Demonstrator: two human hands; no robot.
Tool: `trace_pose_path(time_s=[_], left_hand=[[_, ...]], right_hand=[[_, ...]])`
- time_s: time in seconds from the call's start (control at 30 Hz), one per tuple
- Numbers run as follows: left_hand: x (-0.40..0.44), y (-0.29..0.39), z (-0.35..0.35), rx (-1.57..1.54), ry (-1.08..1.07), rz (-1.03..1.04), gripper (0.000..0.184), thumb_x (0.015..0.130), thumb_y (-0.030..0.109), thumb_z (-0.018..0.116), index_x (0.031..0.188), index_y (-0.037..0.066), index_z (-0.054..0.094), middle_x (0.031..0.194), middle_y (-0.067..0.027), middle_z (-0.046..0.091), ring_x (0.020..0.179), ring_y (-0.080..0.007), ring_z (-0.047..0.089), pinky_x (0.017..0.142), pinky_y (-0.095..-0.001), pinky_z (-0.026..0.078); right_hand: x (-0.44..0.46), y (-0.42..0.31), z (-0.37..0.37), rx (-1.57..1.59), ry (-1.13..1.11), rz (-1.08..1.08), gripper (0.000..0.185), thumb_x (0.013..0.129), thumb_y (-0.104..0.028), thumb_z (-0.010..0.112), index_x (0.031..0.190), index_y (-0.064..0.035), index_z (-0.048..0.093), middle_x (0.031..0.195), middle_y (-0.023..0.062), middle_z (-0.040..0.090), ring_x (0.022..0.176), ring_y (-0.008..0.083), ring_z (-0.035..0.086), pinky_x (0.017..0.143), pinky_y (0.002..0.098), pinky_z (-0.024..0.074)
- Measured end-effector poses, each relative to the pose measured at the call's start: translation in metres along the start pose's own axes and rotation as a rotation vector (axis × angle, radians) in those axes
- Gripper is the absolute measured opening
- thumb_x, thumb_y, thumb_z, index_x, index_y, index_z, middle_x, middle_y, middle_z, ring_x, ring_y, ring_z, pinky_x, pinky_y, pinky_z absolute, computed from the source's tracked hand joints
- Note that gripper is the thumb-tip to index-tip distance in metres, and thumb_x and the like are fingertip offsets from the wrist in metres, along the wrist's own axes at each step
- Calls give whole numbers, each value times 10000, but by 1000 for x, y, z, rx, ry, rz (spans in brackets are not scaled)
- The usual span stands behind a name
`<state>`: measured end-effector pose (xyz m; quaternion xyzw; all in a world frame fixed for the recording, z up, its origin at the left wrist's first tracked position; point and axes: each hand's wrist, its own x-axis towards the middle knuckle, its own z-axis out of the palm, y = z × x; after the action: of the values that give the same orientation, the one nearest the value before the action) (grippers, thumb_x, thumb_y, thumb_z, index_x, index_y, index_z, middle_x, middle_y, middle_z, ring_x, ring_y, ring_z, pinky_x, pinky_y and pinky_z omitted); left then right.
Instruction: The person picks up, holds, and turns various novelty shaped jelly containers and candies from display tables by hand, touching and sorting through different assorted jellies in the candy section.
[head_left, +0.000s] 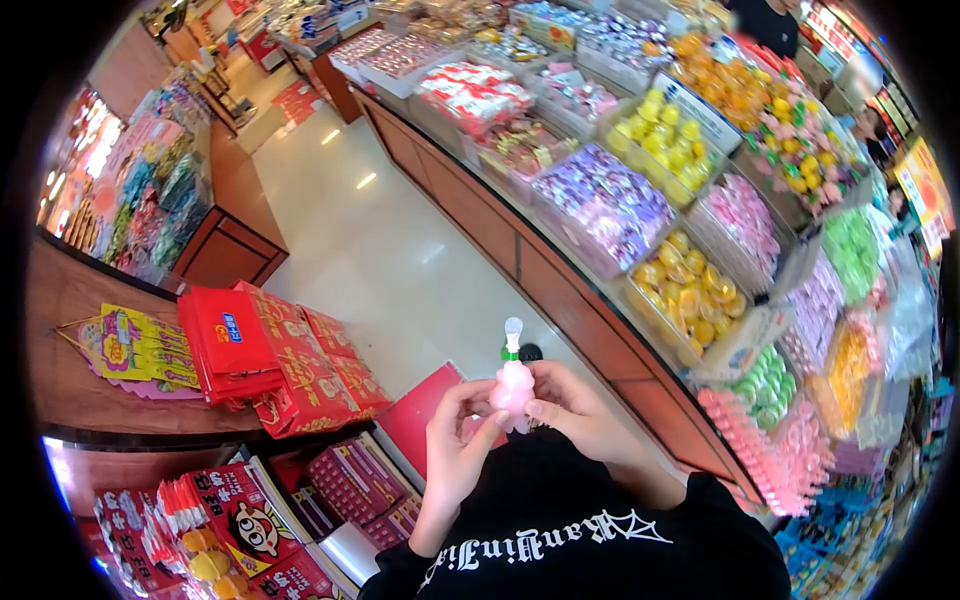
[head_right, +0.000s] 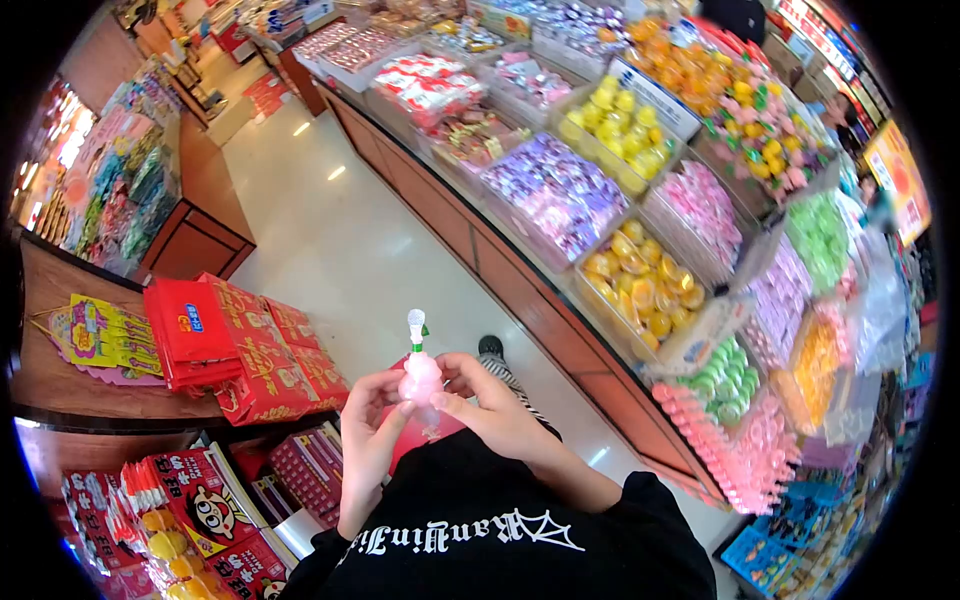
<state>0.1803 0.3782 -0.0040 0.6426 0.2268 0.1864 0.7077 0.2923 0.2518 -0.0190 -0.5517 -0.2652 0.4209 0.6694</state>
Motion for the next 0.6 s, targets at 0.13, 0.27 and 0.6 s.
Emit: trace_pose_path(time_s=[0.13, 0.27, 0.6], left_hand=[[45, 14, -7, -3, 87, 88, 320, 776, -39, 593, 1084, -27, 506, 953, -104, 596, 830, -130, 548, 760, -258, 445], [90, 40, -6, 62, 140, 172, 330, 782, -36, 591, 1095, -25, 488, 942, -103, 584, 826, -134, 549, 755, -262, 443], [170, 32, 11, -41, 219, 116, 302, 787, -38, 600, 1062, -18, 475, 920, -83, 565, 830, -117, 531, 770, -254, 430]], right_hand=[[60, -21, -12, 14, -153, -17, 413, 902, -223, 514, 1215, 13, 385, 1128, 104, 505, 1005, 152, 494, 866, 305, 386], [115, -48, -28, 9, -261, -160, 415, 899, -231, 520, 1204, 20, 393, 1114, 96, 510, 1001, 153, 499, 843, 293, 392], [191, -69, -78, -201, -320, -146, 430, 859, -192, 582, 1200, 7, 412, 1080, 72, 527, 935, 131, 504, 781, 263, 390]])
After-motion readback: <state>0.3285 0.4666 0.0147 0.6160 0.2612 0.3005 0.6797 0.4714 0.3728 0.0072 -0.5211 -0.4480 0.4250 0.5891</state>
